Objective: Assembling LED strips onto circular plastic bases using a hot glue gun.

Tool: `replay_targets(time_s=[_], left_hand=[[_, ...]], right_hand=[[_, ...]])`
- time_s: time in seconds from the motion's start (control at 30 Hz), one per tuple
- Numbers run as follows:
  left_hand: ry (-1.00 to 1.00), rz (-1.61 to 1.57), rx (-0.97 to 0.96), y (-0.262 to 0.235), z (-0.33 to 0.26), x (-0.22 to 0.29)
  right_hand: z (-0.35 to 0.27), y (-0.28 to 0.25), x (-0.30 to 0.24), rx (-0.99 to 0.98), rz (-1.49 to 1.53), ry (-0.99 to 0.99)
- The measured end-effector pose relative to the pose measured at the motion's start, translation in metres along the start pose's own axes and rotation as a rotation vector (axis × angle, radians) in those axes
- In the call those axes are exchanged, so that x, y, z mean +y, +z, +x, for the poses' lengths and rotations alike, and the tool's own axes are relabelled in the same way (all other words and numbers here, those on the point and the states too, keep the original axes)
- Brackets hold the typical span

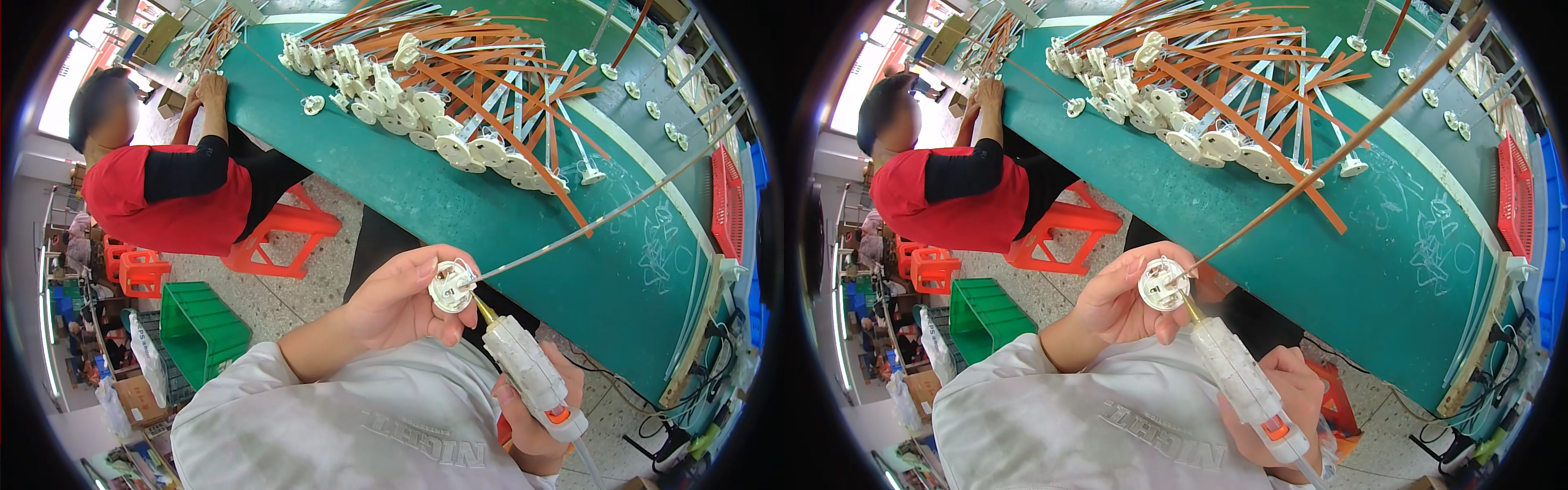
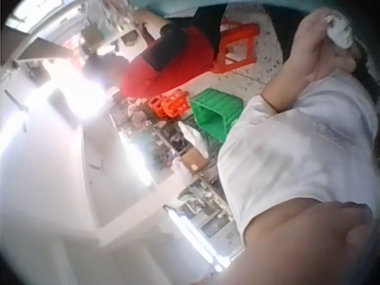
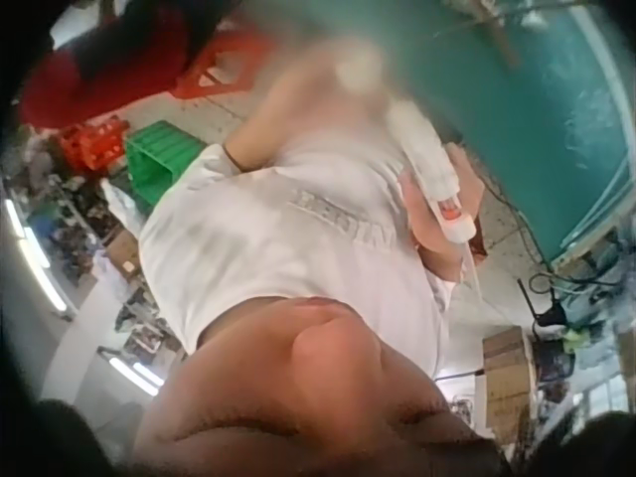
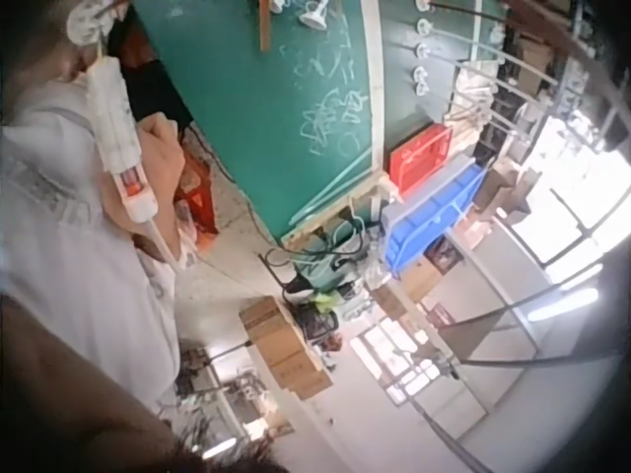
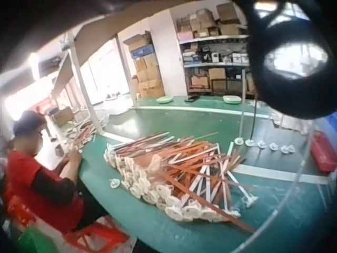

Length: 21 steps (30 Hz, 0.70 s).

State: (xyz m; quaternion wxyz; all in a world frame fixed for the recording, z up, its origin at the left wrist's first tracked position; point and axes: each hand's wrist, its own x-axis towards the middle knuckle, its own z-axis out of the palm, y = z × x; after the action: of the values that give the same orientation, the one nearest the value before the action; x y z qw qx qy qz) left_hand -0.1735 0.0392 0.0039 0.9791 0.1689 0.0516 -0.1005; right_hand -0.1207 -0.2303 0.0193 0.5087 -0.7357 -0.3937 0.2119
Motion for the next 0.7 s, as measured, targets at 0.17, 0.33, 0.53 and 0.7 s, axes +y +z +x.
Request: replay_targets(time_s=[0.17,0.33,0.53,0.7], left_hand=[[0.034,0.013,-0.044,-0.004,-0.001,0.005],[0.100,-0.047,-0.012,-0.012,0.003,0.011],[0.149,0.232,0.051,-0.009,0.015,0.007],[0.107,0.308,0.043,-0.007,0.039,-0.002]], right_hand=[[0.015,0.014,-0.021,0.286,0.244,0.150],[0.017,-0.022,0.027,0.942,-0.030,0.348],[0.035,-0.096,0.085,0.724,-1.019,0.427],[0.049,-0.127,0.090,0.702,-0.729,0.670]])
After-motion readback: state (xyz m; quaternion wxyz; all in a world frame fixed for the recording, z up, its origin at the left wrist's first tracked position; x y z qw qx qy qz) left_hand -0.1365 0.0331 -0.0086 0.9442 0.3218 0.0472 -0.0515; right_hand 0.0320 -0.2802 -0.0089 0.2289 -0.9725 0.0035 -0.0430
